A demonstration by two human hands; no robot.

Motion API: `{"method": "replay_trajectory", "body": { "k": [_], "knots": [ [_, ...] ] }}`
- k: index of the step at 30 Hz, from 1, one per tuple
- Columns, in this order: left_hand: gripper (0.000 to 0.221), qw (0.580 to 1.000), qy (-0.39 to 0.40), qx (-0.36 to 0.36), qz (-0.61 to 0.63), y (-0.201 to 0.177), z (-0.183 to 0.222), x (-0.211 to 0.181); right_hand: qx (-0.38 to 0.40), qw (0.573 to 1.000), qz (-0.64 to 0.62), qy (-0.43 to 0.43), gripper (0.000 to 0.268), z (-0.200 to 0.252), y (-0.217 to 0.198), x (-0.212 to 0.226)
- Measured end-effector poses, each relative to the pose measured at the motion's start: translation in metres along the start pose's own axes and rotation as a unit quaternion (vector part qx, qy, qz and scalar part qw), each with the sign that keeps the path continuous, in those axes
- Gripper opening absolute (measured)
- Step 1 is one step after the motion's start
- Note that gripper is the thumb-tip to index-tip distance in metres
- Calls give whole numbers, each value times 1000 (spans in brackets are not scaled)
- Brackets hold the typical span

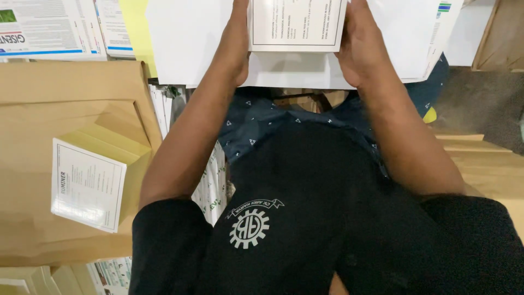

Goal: The person wraps stacks of printed paper in white sheets, folds the edges by hand, and secures the packages with tape using a dispenser.

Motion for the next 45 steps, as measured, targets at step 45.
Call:
{"method": "replay_trajectory", "body": {
  "k": [45],
  "knots": [
    [97, 991, -31, -106, -81, 13, 18, -32, -75, 868, 491, -2, 68, -24, 42, 101]
  ]
}}
Point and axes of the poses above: each hand's wrist, its own z-axis away from the middle knuckle, its own y-axis out of the palm, x = y × z, the point moved 10 cm from there along -z, towards the middle knuckle
